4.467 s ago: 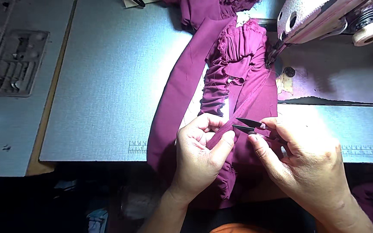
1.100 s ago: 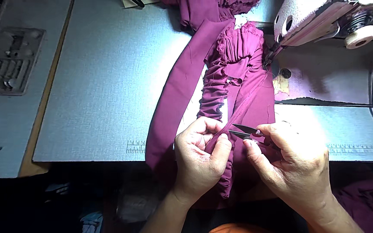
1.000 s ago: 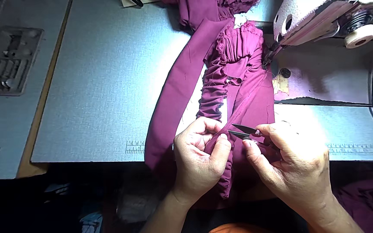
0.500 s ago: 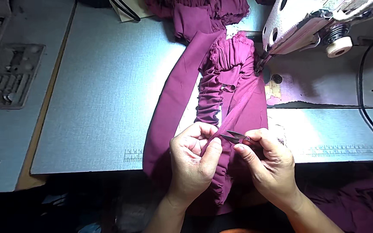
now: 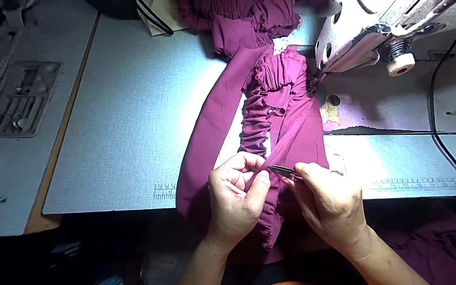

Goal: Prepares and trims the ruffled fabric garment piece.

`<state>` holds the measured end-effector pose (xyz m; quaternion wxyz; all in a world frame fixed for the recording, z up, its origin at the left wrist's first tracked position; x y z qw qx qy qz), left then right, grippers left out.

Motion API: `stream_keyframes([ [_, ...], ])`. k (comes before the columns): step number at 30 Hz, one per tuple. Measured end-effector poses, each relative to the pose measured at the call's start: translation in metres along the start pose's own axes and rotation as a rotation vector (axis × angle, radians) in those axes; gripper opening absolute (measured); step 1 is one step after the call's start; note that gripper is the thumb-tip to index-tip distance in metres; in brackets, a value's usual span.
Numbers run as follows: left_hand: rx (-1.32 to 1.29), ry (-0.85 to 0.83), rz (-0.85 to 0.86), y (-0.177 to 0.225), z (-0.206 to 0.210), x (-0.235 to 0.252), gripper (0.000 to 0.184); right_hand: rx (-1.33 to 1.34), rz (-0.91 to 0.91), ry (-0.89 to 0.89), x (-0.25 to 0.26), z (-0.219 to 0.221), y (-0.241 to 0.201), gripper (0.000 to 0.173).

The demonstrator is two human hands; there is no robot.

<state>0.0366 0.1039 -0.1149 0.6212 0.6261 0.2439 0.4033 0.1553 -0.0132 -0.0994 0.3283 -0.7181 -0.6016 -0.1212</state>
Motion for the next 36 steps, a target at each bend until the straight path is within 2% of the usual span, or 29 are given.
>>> stream_keyframes([
  [21, -0.027, 0.003, -0.006, 0.000, 0.000, 0.000, 0.016, 0.130, 0.138, -0.121, -0.001, -0.007, 0.004, 0.030],
  [26, -0.008, 0.007, -0.019, 0.000, 0.000, 0.000, 0.016, -0.124, 0.389, -0.112, -0.004, -0.035, 0.061, 0.036],
  [29, 0.011, 0.009, -0.023, 0.000, 0.000, 0.001, 0.018, -0.321, 0.462, -0.131, -0.006, -0.046, 0.097, 0.043],
  [30, 0.016, 0.008, -0.024, 0.000, 0.000, 0.001, 0.019, -0.337, 0.462, -0.130, -0.005, -0.048, 0.102, 0.044],
  [32, 0.028, 0.006, -0.028, -0.001, -0.001, 0.001, 0.021, -0.294, 0.388, -0.079, 0.004, -0.049, 0.097, 0.036],
  [36, 0.053, -0.046, -0.038, -0.001, 0.000, 0.004, 0.031, 0.035, 0.078, -0.003, 0.032, -0.032, 0.061, 0.019],
])
Point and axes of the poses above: each hand's wrist, its own x-axis towards the middle knuckle, its own z-axis out of the palm, y = z × x, the point moved 4 cm from there along x, towards the middle knuckle, and after that the axes turned 2 degrees about -z, right-handed, at the moved point
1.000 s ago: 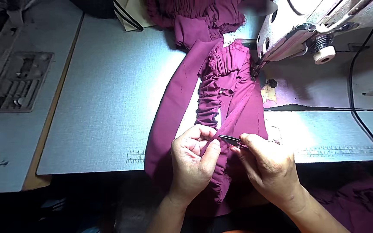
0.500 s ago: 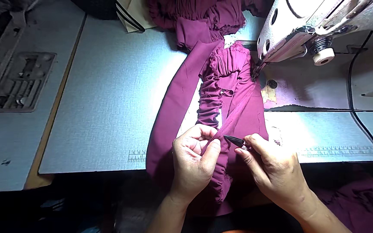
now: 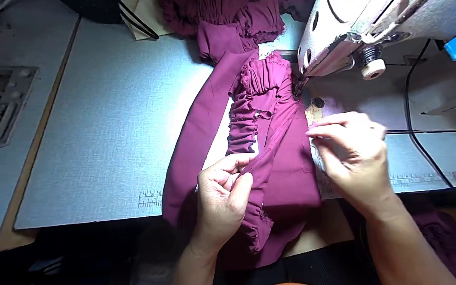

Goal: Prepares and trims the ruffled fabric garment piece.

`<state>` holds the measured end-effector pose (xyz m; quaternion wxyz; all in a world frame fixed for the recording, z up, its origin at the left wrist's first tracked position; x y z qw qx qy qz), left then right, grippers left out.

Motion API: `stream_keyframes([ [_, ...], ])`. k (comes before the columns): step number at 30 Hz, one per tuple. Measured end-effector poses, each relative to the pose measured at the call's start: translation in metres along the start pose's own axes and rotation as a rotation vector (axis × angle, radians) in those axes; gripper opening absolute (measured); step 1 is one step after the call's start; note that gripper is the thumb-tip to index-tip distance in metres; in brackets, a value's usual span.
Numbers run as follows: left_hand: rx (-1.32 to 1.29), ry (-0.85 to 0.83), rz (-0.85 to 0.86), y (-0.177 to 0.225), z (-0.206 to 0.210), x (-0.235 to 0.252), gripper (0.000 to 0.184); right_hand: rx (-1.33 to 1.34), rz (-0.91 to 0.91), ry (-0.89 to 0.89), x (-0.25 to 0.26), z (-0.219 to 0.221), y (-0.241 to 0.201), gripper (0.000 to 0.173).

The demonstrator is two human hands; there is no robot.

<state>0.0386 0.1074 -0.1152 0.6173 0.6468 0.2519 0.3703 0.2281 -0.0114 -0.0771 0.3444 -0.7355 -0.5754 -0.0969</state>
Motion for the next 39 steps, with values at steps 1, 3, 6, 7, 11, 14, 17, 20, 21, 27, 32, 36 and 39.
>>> stream_keyframes([
  [1, 0.009, -0.019, -0.004, 0.000, 0.000, 0.001, 0.034, 0.095, -0.061, -0.001, 0.006, 0.007, -0.007, 0.018],
  [3, 0.022, -0.066, -0.020, 0.001, 0.000, 0.004, 0.037, 0.224, -0.141, -0.023, 0.015, 0.021, -0.019, 0.018],
  [6, 0.022, -0.129, -0.038, 0.002, -0.001, 0.006, 0.039, 0.262, -0.195, -0.077, 0.025, 0.032, -0.026, 0.016],
  [7, 0.014, -0.134, -0.039, 0.002, -0.001, 0.006, 0.040, 0.270, -0.207, -0.091, 0.027, 0.032, -0.026, 0.016],
  [11, 0.017, -0.139, -0.036, 0.002, 0.000, 0.006, 0.039, 0.271, -0.272, -0.151, 0.031, 0.029, -0.028, 0.015],
  [14, 0.005, -0.138, -0.041, 0.003, 0.001, 0.006, 0.041, 0.202, -0.358, -0.118, 0.029, 0.028, -0.032, 0.018],
  [17, 0.007, -0.137, -0.030, 0.003, 0.001, 0.006, 0.038, 0.176, -0.373, -0.037, 0.023, 0.027, -0.035, 0.017],
  [20, 0.006, -0.122, -0.035, 0.003, 0.000, 0.006, 0.035, 0.228, -0.323, -0.050, 0.015, 0.025, -0.036, 0.017],
  [21, 0.004, -0.117, -0.034, 0.003, 0.000, 0.005, 0.032, 0.255, -0.294, -0.079, 0.014, 0.025, -0.035, 0.017],
  [27, 0.023, -0.121, -0.032, 0.003, 0.001, 0.006, 0.034, 0.309, -0.218, 0.048, 0.014, 0.025, -0.029, 0.012],
  [32, 0.048, -0.115, -0.016, 0.003, 0.002, 0.005, 0.036, 0.207, -0.330, -0.012, 0.021, 0.033, -0.035, 0.018],
  [36, 0.124, -0.125, -0.008, 0.005, 0.006, 0.004, 0.042, 0.193, -0.332, -0.109, 0.022, 0.034, -0.035, 0.020],
  [39, 0.181, -0.099, -0.005, 0.005, 0.013, 0.005, 0.029, 0.189, -0.262, -0.221, 0.020, 0.033, -0.031, 0.018],
])
Point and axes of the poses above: each hand's wrist, its own x-axis towards the middle knuckle, its own z-axis out of the palm, y = z × x, the point moved 4 cm from there along x, towards the middle knuckle, and after that the axes turned 2 degrees about -z, right-handed, at the moved point
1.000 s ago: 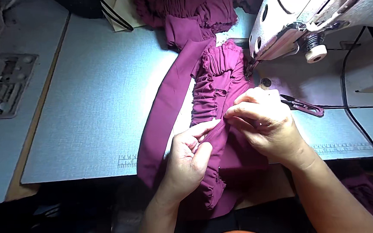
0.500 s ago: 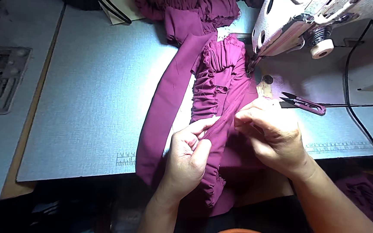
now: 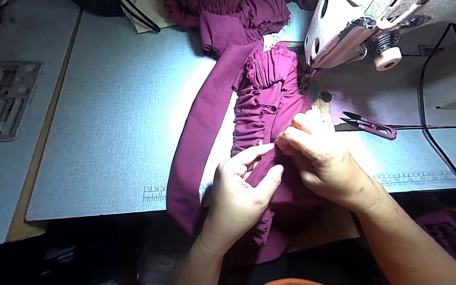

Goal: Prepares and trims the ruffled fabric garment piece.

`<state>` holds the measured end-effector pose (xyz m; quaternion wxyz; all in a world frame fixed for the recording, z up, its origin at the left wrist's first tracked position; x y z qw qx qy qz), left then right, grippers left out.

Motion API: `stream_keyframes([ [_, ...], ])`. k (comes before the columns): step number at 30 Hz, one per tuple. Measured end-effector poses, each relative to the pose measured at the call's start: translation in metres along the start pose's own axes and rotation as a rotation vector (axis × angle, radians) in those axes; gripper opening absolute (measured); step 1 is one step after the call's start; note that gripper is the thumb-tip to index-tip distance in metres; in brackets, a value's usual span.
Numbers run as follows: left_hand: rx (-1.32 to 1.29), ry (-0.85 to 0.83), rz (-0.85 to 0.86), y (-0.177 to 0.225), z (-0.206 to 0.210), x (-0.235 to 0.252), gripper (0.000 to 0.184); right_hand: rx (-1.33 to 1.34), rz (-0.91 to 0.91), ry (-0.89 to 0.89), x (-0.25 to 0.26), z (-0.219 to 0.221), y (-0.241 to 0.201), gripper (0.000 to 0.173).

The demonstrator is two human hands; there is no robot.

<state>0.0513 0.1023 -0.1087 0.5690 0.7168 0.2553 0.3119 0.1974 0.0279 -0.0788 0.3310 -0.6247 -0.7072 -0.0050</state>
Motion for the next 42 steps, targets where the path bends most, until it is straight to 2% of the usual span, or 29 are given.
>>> stream_keyframes([
  [5, 0.147, 0.113, 0.014, 0.000, 0.004, 0.005, 0.008, 0.113, 0.076, -0.168, -0.005, -0.009, 0.007, 0.018],
  [8, 0.228, 0.144, 0.015, 0.001, 0.008, 0.004, 0.004, 0.295, 0.109, -0.215, -0.005, -0.012, 0.017, 0.018],
  [13, 0.385, 0.272, 0.010, 0.001, 0.012, 0.003, 0.001, 0.763, 0.103, -0.181, -0.001, -0.007, 0.033, 0.019],
  [15, 0.397, 0.275, -0.002, 0.001, 0.012, 0.003, 0.001, 0.849, 0.099, -0.170, 0.000, -0.011, 0.033, 0.017],
  [21, 0.327, 0.247, 0.021, 0.000, 0.010, 0.002, 0.005, 0.826, 0.149, -0.112, 0.000, -0.016, 0.032, 0.012],
  [24, 0.257, 0.251, 0.051, 0.000, 0.008, 0.000, 0.009, 0.774, 0.202, -0.014, -0.006, -0.029, 0.033, 0.008],
  [27, 0.153, 0.254, 0.168, 0.000, 0.007, -0.004, 0.007, 0.562, 0.319, 0.170, -0.025, -0.041, 0.034, 0.005],
  [29, 0.170, 0.286, 0.284, 0.001, 0.008, -0.010, 0.003, 0.358, 0.405, 0.276, -0.038, -0.041, 0.028, 0.004],
  [33, 0.339, 0.242, 0.476, 0.011, 0.013, -0.026, 0.010, 0.255, 0.457, 0.292, -0.065, -0.022, 0.002, 0.012],
  [35, 0.561, 0.176, 0.494, 0.022, 0.020, -0.033, 0.018, 0.354, 0.487, 0.299, -0.073, -0.015, -0.011, 0.014],
  [38, 0.866, 0.095, 0.480, 0.037, 0.038, -0.038, 0.024, 0.737, 0.660, 0.315, -0.083, -0.001, -0.026, 0.014],
  [40, 0.969, 0.058, 0.496, 0.043, 0.052, -0.040, 0.023, 0.946, 0.772, 0.299, -0.084, 0.008, -0.032, 0.019],
  [42, 1.025, 0.024, 0.546, 0.045, 0.064, -0.042, 0.021, 1.025, 0.855, 0.323, -0.084, 0.013, -0.031, 0.026],
])
Point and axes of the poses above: each hand's wrist, its own x-axis towards the middle knuckle, its own z-axis out of the palm, y = z × x, the point moved 4 cm from there along x, towards the middle knuckle, and after that the axes turned 2 degrees about -z, right-handed, at the moved point
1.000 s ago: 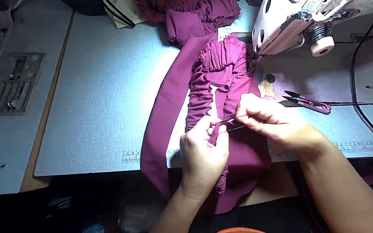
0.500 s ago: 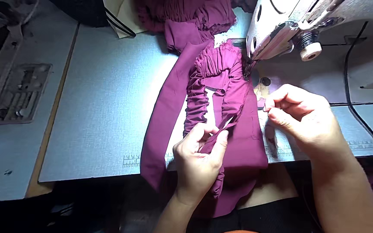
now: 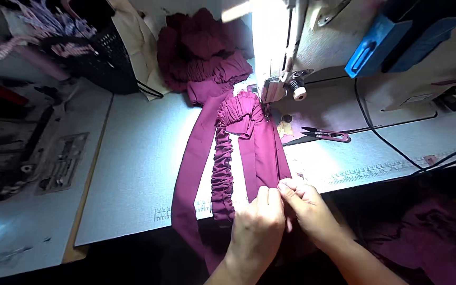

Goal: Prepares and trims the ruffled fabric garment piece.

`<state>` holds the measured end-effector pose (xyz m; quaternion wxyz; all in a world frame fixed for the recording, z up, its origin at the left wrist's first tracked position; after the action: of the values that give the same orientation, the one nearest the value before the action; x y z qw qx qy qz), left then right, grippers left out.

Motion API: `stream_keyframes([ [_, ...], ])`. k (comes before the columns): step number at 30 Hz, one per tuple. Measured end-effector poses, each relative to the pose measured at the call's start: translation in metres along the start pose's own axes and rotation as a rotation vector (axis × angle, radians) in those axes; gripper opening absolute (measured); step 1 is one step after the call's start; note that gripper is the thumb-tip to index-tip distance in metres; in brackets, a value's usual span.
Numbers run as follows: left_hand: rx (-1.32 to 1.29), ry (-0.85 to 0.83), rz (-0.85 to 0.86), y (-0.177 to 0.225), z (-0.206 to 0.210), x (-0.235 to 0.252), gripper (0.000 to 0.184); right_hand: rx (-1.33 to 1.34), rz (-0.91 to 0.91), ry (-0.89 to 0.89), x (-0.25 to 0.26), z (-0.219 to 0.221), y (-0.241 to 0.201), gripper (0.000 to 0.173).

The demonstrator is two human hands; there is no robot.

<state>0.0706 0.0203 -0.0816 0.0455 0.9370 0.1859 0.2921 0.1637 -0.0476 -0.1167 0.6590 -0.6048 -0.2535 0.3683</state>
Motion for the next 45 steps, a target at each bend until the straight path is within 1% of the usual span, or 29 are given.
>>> stream_keyframes([
  [2, 0.019, 0.000, 0.034, 0.008, 0.005, -0.002, 0.021, 0.024, 0.026, 0.052, 0.004, -0.003, 0.002, 0.032],
  [5, -0.035, 0.034, 0.022, 0.010, 0.010, -0.010, 0.020, 0.034, 0.084, 0.066, 0.007, -0.006, 0.005, 0.033],
  [8, -0.115, 0.081, -0.063, 0.007, 0.013, -0.024, 0.019, -0.049, 0.095, 0.071, 0.007, -0.006, 0.007, 0.027],
  [11, -0.128, 0.137, -0.160, 0.000, 0.008, -0.038, 0.028, -0.078, 0.092, 0.078, 0.008, -0.006, 0.006, 0.025],
  [12, -0.119, 0.163, -0.178, -0.003, 0.006, -0.043, 0.030, -0.100, 0.101, 0.075, 0.009, -0.007, 0.003, 0.025],
  [14, -0.110, 0.193, -0.182, -0.008, 0.003, -0.052, 0.028, -0.118, 0.126, 0.067, 0.008, -0.009, -0.004, 0.023],
  [18, -0.170, 0.211, -0.115, -0.007, -0.009, -0.058, 0.020, -0.056, 0.162, 0.060, 0.009, -0.008, -0.015, 0.021],
  [20, -0.159, 0.221, -0.040, -0.002, -0.022, -0.055, 0.025, -0.074, 0.172, 0.050, 0.008, -0.007, -0.018, 0.024],
  [22, -0.111, 0.225, 0.049, 0.005, -0.043, -0.050, 0.033, -0.081, 0.187, 0.041, 0.008, -0.009, -0.020, 0.023],
  [23, -0.067, 0.206, 0.093, 0.010, -0.056, -0.048, 0.034, -0.074, 0.208, 0.028, 0.008, -0.009, -0.021, 0.022],
  [25, 0.016, 0.134, 0.182, 0.021, -0.075, -0.048, 0.030, -0.051, 0.242, -0.005, 0.006, -0.008, -0.023, 0.021],
  [27, 0.054, 0.067, 0.251, 0.030, -0.082, -0.052, 0.026, -0.039, 0.242, -0.020, 0.006, -0.006, -0.025, 0.023],
  [29, 0.093, 0.036, 0.276, 0.035, -0.078, -0.054, 0.026, -0.030, 0.247, -0.007, 0.006, -0.003, -0.023, 0.023],
  [32, 0.118, 0.044, 0.266, 0.039, -0.069, -0.056, 0.030, -0.018, 0.259, -0.006, 0.002, -0.004, -0.017, 0.024],
  [35, 0.094, 0.059, 0.266, 0.041, -0.056, -0.060, 0.032, -0.052, 0.274, -0.070, -0.011, -0.007, -0.012, 0.030],
  [37, 0.071, 0.046, 0.251, 0.041, -0.049, -0.063, 0.033, -0.055, 0.297, -0.078, -0.017, -0.012, -0.010, 0.030],
  [40, 0.032, 0.055, 0.124, 0.037, -0.049, -0.063, 0.035, -0.040, 0.322, -0.109, -0.021, -0.021, -0.013, 0.025],
  [42, 0.056, 0.082, 0.028, 0.035, -0.052, -0.060, 0.030, -0.048, 0.318, -0.130, -0.022, -0.023, -0.015, 0.025],
  [43, 0.065, 0.096, 0.006, 0.034, -0.053, -0.061, 0.026, -0.046, 0.317, -0.133, -0.022, -0.021, -0.015, 0.025],
  [45, 0.053, 0.116, 0.021, 0.036, -0.053, -0.062, 0.023, -0.038, 0.321, -0.119, -0.021, -0.017, -0.013, 0.026],
])
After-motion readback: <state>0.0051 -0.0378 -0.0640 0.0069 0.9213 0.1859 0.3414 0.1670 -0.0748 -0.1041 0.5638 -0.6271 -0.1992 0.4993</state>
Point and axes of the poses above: each hand's wrist, its own x-axis towards the middle knuckle, its own z-axis out of the palm, y = z × x, the point moved 4 cm from there along x, towards the middle knuckle, and after that the axes turned 2 degrees about -z, right-handed, at the moved point
